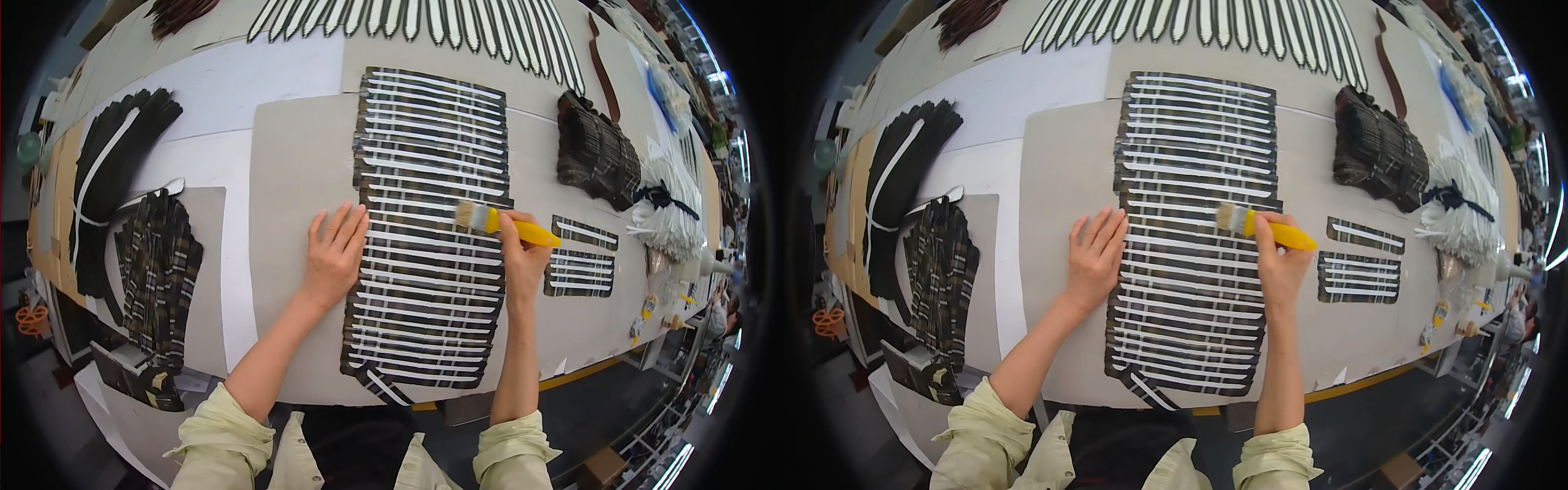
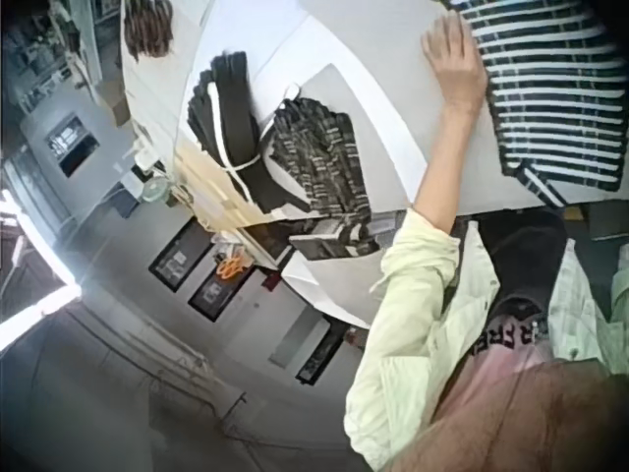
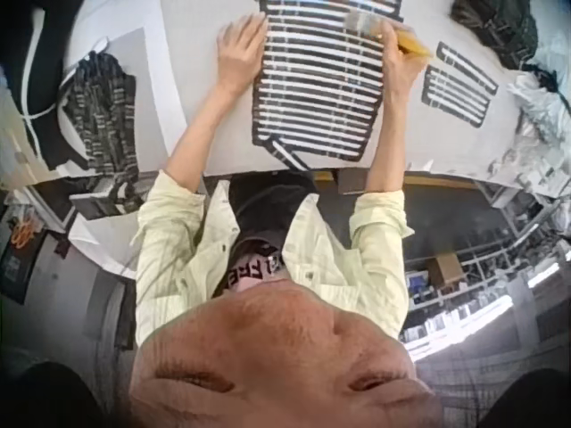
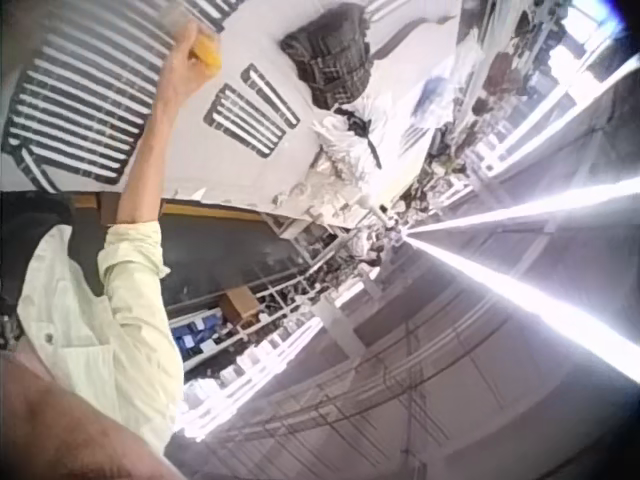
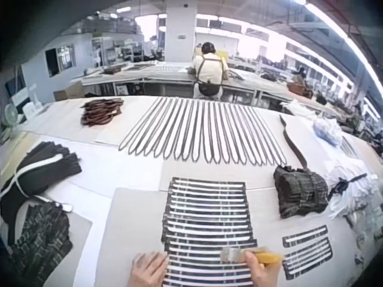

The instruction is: The person assembles small rectangular craft components by applying adhesive from a bottle and pressing white strips onto them. They then use a yellow brush to smooth the strips and apply a coating to a larger grid-like assembly on the table.

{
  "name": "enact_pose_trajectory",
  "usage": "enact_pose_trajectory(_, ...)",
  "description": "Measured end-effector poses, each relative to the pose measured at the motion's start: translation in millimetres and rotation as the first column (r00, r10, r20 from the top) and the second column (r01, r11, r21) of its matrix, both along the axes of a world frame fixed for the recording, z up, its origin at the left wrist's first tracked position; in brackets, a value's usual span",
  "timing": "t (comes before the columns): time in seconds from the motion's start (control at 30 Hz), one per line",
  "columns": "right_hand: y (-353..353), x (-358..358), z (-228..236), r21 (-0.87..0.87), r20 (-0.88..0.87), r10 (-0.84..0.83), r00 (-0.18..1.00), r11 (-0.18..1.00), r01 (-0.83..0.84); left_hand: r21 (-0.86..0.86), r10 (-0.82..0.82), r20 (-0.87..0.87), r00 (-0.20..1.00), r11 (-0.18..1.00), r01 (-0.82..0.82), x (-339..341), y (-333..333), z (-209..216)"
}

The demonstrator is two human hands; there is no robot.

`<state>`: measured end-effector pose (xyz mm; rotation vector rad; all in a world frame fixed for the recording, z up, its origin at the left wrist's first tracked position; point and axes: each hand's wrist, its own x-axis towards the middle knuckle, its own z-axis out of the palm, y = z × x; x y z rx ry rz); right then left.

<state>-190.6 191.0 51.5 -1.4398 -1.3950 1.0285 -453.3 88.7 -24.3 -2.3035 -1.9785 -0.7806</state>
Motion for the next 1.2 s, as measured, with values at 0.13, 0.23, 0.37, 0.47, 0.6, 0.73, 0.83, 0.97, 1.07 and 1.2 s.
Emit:
enact_pose_trajectory(0.13, -1.4, -103.0, -1.0, 0.055, -0.128, 0.335, 0.934, 0.942, -0.33, -0.018, -0.016, 0.002, 1.0, 1.0, 0.016, 0.7, 4.1, 3.7)
enact_pose_trajectory(0.23, 9.8, -103.1, -28.2, 0.052, -0.062, 0.267, 0.962, 0.963, -0.264, -0.006, -0.007, 0.024, 1.0, 1.0, 0.007, -2.5, 2.8, 4.7)
enact_pose_trajectory(0.37, 8.5, -100.6, -2.5, 0.105, 0.005, 0.291, 0.957, 0.951, -0.29, -0.004, -0.006, 0.052, 0.999, 1.0, 0.006, -0.6, 1.2, 1.0)
enact_pose_trajectory(0.47, 3.7, -118.8, -17.1, 0.058, -0.066, 0.331, 0.941, 0.943, -0.328, -0.018, -0.025, 0.039, 0.999, 1.0, 0.026, -1.7, 3.1, 4.9)
enact_pose_trajectory(0.6, 11.7, -77.6, -12.0, 0.05, 0.008, 0.135, 0.991, 0.989, -0.136, -0.011, 0.004, 0.08, 0.997, 1.0, -0.003, -2.5, 1.0, 4.1)
enact_pose_trajectory(0.73, -13.7, -106.7, -2.4, 0.089, -0.018, 0.297, 0.955, 0.952, -0.294, -0.008, -0.009, 0.042, 0.999, 1.0, 0.009, -1.3, 1.8, 1.8)
enact_pose_trajectory(0.83, -11.1, -89.2, -16.3, 0.042, 0.007, 0.18, 0.984, 0.983, -0.18, 0.001, -0.007, 0.044, 0.999, 1.0, 0.007, -2.2, 1.5, 2.5)
enact_pose_trajectory(0.97, -11.6, -77.0, 1.5, 0.126, 0.041, 0.204, 0.978, 0.97, -0.208, 0.026, 0.016, 0.042, 0.999, 1.0, -0.017, -1.0, -0.3, 1.8)
enact_pose_trajectory(1.07, -15.8, -101.3, -1.2, 0.139, 0.037, 0.322, 0.946, 0.936, -0.324, 0.057, 0.013, 0.079, 0.997, 0.998, -0.018, -0.1, 3.5, 3.3)
enact_pose_trajectory(1.2, -16.1, -86.5, -3.3, 0.132, 0.05, 0.232, 0.971, 0.963, -0.237, 0.056, 0.0, 0.049, 0.999, 0.998, -0.002, -1.9, -0.2, 2.1)
